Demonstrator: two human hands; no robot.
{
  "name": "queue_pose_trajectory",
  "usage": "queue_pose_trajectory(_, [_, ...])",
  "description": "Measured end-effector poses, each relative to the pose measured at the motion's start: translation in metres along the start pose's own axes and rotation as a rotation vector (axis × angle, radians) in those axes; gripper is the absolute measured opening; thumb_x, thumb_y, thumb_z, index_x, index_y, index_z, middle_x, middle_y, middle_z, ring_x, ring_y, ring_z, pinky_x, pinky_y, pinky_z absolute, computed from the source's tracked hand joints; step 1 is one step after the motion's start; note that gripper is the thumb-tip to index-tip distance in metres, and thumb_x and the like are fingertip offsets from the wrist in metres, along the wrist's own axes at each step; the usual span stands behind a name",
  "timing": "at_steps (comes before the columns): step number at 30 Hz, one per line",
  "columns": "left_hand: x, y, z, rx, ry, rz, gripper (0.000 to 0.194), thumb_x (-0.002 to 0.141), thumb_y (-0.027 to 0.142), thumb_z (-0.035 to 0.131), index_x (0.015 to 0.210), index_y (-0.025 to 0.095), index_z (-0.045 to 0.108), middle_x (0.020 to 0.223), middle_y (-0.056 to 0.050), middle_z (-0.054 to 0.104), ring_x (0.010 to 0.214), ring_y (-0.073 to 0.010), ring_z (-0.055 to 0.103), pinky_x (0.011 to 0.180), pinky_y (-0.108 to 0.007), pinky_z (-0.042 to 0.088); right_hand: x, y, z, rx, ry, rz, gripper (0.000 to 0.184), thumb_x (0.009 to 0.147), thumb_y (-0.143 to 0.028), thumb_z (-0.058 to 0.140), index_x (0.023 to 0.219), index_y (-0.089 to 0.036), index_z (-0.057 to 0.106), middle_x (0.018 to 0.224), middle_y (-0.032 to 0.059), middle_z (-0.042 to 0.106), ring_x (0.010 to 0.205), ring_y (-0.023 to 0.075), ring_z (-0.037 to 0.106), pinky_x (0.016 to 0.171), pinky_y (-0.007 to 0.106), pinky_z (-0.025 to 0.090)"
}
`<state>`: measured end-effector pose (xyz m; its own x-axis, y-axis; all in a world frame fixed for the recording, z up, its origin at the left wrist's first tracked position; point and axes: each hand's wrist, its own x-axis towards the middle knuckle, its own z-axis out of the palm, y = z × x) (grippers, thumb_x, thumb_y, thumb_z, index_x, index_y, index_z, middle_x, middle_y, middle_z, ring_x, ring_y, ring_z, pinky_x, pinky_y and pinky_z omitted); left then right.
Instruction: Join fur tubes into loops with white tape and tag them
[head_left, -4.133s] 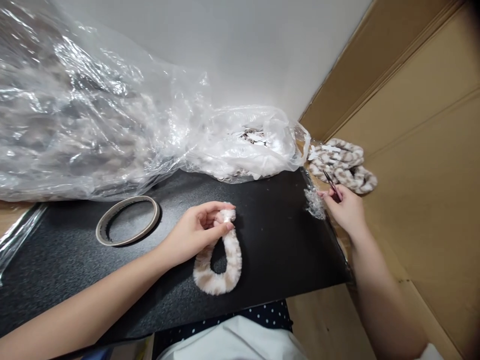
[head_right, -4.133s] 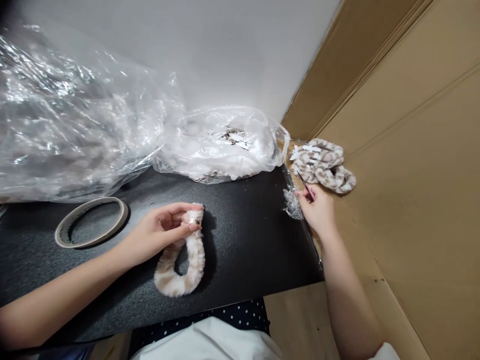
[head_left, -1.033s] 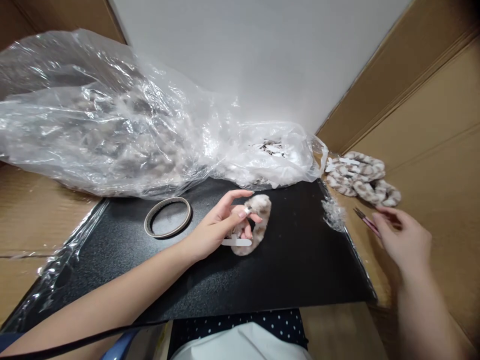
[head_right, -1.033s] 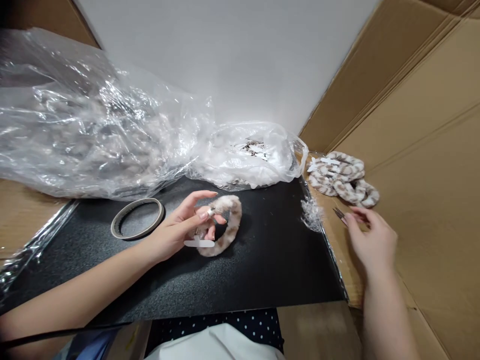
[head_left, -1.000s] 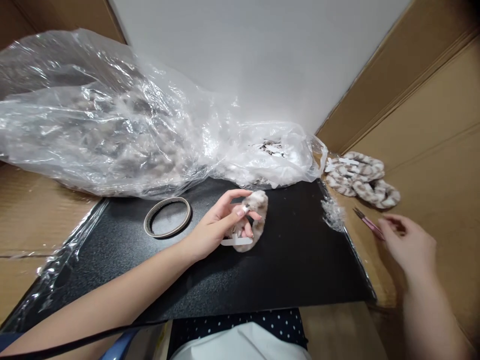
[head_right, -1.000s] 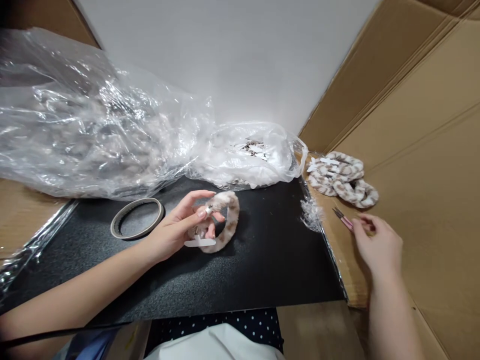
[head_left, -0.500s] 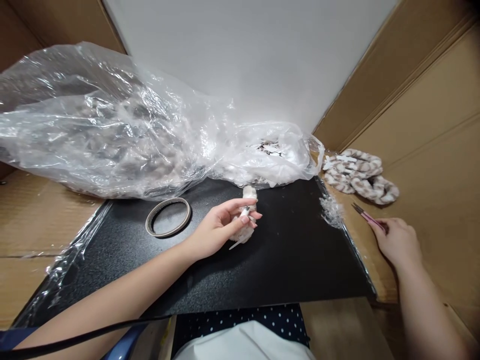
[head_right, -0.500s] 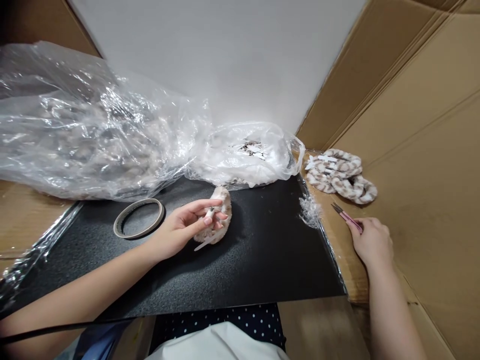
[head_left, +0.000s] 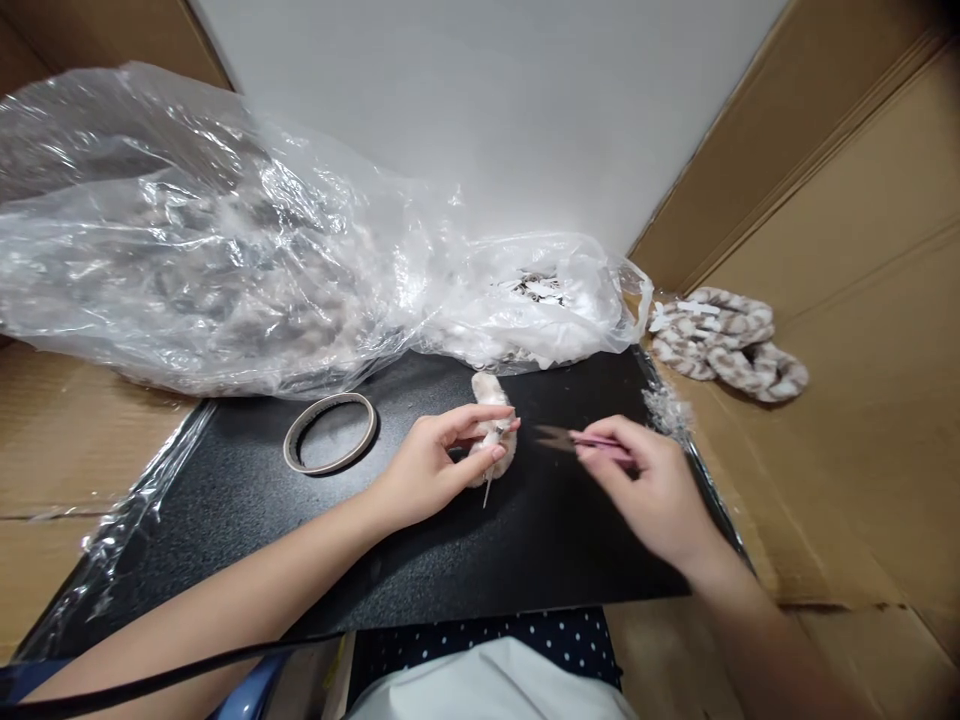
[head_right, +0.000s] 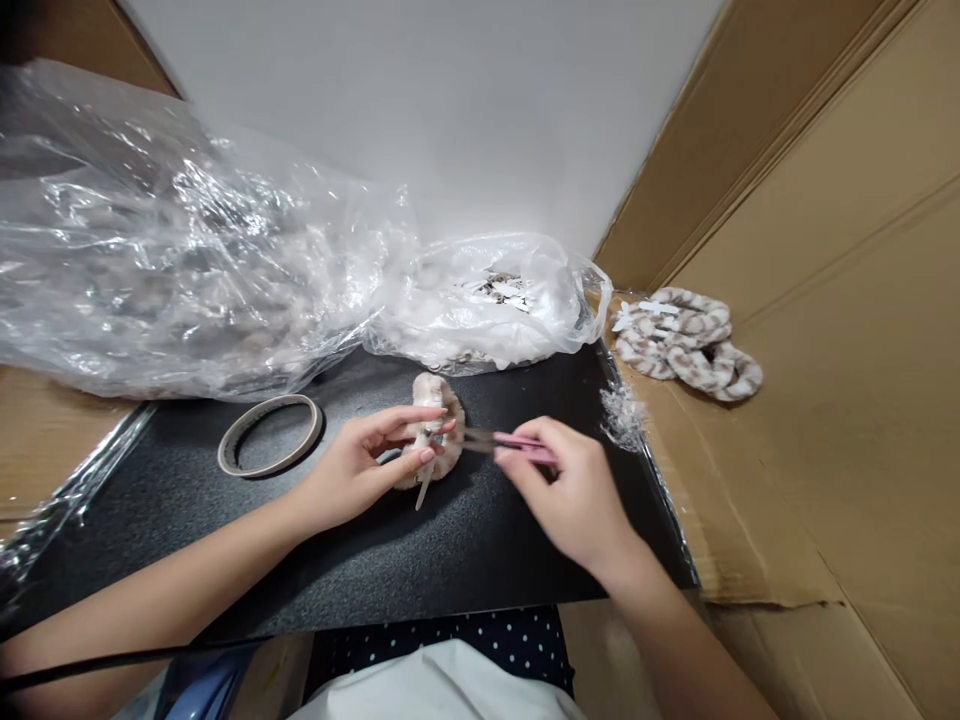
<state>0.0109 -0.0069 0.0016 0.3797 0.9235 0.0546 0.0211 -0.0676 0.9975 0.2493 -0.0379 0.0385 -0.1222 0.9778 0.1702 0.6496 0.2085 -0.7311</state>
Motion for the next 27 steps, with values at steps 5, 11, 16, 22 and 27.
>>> queue_pose_trajectory(5, [0.0, 0.0, -0.001, 0.038, -0.006, 0.018, 0.037, 0.078, 0.021, 0.07, 0.116, 0.019, 0.069, 0.089, -0.007, 0.074, 0.075, -0.0186, 0.068, 0.073, -0.028, 0.053, 0.005, -0.014, 0.031, -0.068, 0.021, -0.144, 0.021, 0.088, -0.036, 0.058, 0.075, -0.021, 0.056, 0.07, 0.0016, 0.061, 0.062, 0.0152, 0.058, 0.058, 0.026, 0.043])
queue_pose_trajectory(11, [0.0, -0.002, -0.002, 0.107, 0.009, 0.041, 0.037, 0.08, 0.023, 0.069, 0.116, 0.019, 0.068, 0.086, -0.006, 0.073, 0.076, -0.0188, 0.067, 0.075, -0.029, 0.052, 0.008, -0.008, 0.032, -0.119, 0.025, -0.171, 0.019, 0.089, -0.034, 0.057, 0.076, -0.021, 0.055, 0.069, 0.0013, 0.06, 0.062, 0.0147, 0.055, 0.059, 0.026, 0.041])
queue_pose_trajectory(16, [0.0, -0.004, -0.003, 0.169, -0.007, 0.053, 0.035, 0.083, 0.026, 0.067, 0.117, 0.021, 0.067, 0.088, -0.006, 0.072, 0.079, -0.0183, 0.067, 0.074, -0.027, 0.051, 0.006, -0.009, 0.034, -0.141, 0.017, -0.207, 0.019, 0.089, -0.034, 0.057, 0.076, -0.021, 0.054, 0.068, 0.0013, 0.058, 0.061, 0.0148, 0.054, 0.058, 0.026, 0.04])
queue_pose_trajectory(22, [0.0, -0.004, -0.002, 0.135, -0.029, 0.039, 0.035, 0.084, 0.026, 0.066, 0.118, 0.02, 0.065, 0.094, -0.007, 0.073, 0.079, -0.0179, 0.068, 0.072, -0.025, 0.052, 0.006, -0.007, 0.038, -0.172, 0.022, -0.225, 0.019, 0.09, -0.034, 0.056, 0.077, -0.02, 0.054, 0.068, 0.0018, 0.058, 0.063, 0.0152, 0.054, 0.06, 0.027, 0.04])
queue_pose_trajectory(27, [0.001, -0.003, -0.001, 0.051, -0.047, -0.008, 0.035, 0.083, 0.023, 0.065, 0.117, 0.018, 0.064, 0.099, -0.008, 0.073, 0.081, -0.0181, 0.068, 0.069, -0.024, 0.052, 0.009, -0.009, 0.044, -0.175, 0.027, -0.248, 0.02, 0.09, -0.033, 0.055, 0.076, -0.02, 0.053, 0.067, 0.0008, 0.057, 0.062, 0.0144, 0.053, 0.059, 0.026, 0.038])
